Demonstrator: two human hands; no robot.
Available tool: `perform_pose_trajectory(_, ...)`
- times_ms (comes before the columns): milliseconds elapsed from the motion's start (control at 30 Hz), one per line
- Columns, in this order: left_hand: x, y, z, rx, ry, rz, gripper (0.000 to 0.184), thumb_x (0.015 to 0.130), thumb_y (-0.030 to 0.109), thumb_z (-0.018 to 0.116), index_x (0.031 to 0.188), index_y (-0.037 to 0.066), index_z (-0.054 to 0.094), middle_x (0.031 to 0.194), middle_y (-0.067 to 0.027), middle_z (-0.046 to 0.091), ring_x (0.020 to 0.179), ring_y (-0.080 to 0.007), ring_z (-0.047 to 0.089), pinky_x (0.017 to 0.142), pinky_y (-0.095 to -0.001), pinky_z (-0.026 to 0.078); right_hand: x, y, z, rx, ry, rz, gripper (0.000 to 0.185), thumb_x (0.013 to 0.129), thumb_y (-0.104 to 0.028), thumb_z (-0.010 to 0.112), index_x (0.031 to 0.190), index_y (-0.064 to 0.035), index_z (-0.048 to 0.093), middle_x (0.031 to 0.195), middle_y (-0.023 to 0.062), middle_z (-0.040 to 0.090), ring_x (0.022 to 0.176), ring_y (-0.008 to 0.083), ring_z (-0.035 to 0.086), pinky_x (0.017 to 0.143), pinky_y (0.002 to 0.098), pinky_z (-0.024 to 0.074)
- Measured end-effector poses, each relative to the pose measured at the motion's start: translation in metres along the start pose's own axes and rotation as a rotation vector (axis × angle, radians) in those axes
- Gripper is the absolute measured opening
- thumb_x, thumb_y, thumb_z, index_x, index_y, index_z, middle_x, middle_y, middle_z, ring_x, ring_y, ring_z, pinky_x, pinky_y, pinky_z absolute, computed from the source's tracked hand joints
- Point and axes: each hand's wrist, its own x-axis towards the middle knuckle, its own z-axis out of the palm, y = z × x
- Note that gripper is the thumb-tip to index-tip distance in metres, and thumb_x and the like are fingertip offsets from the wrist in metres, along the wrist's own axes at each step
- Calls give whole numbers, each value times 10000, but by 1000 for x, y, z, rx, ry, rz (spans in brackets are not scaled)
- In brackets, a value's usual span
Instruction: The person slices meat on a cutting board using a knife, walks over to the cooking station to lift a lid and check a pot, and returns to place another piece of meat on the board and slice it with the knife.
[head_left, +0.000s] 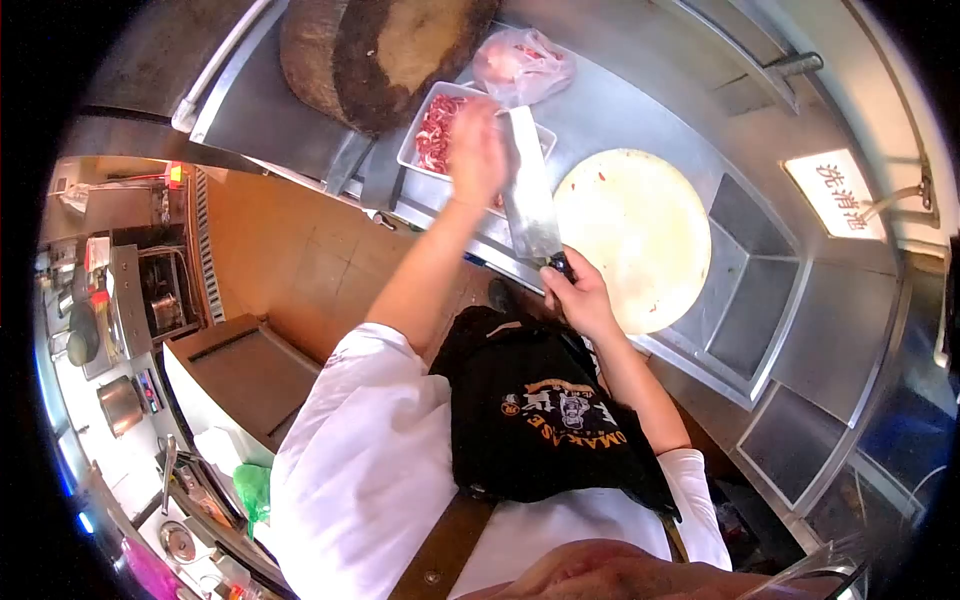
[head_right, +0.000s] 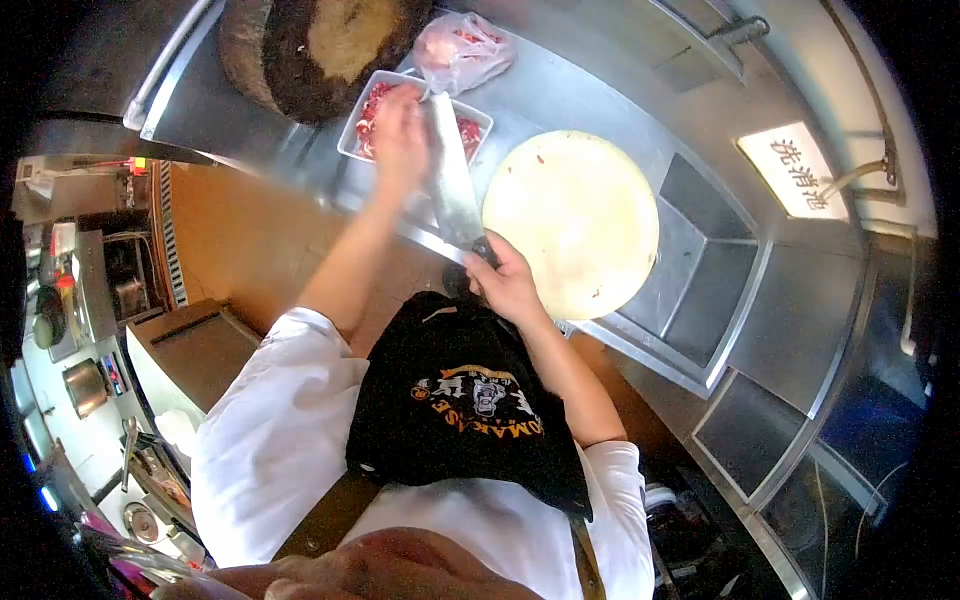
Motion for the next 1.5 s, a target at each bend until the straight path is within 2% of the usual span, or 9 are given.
perform_pose_trajectory(333,70,-117,128,146,-206,-91,273,903,173,618,1126,47,712,1188,-186,699,1101,-379,660,963,-451,520,-45,52,-45,21,372,139,245,1026,-118,616,1255,-31,604,781,10,601,591,96,561,530,234,454)
perform_pose_trajectory(400,84,-112,164,239,-396,-392,284,907,199,601,1122,60,725,1191,-181,708,1103,-355,669,987,-440,510,-66,65,-53,30,486,124,197,1032,-124,606,1208,-36,612,776,19,605,591,108,564,530,250,465)
perform_pose_trajectory(467,77,-116,210,371,-916,-309,304,907,232,581,1115,77,738,1157,-173,728,1094,-334,682,981,-424,514,-85,73,-59,76,543,152,195,1033,-126,604,1207,-38,614,775,21,605,590,112,562,534,259,470)
perform_pose_trajectory(567,49,-106,212,-119,-1046,7,295,899,214,565,1096,84,742,1112,-172,739,1066,-337,692,937,-422,535,-93,69,-62,118,653,179,182,1041,-137,597,1193,-40,615,764,17,592,589,121,555,544,279,482)
perform_pose_trajectory(1000,132,-148,157,329,-77,-264,496,868,154,623,1340,69,494,1288,-271,622,1176,-438,624,1001,-497,498,-84,85,-75,88,692,115,90,1041,-170,586,1013,-84,584,711,4,576,541,107,535,459,260,411)
perform_pose_trajectory(1067,141,-110,148,359,-337,-367,549,864,165,627,1372,52,452,1271,-288,631,1168,-443,630,1008,-510,489,-86,87,-74,69,716,56,167,1043,-208,581,911,-109,551,666,6,568,495,113,521,392,255,363)
perform_pose_trajectory(1167,136,-104,165,374,-627,-381,612,847,174,657,1390,39,408,1198,-276,679,1117,-451,660,999,-518,491,-90,78,-75,93,672,135,144,1038,-133,599,1155,-50,616,757,-3,590,596,98,563,525,255,461)
perform_pose_trajectory(1433,95,-108,257,-78,268,-626,443,823,31,648,1241,-85,558,1189,-291,644,1064,-468,652,937,-501,525,-83,90,-65,59,727,102,98,1042,-174,585,1008,-83,578,728,6,584,544,113,559,452,254,422)
perform_pose_trajectory(1500,105,-61,227,-368,311,-1184,567,802,10,646,1349,-36,507,1276,-239,619,1180,-346,625,1021,-428,495,-81,91,-63,49,719,60,98,1041,-169,585,1010,-76,575,731,5,584,556,116,568,473,254,434)
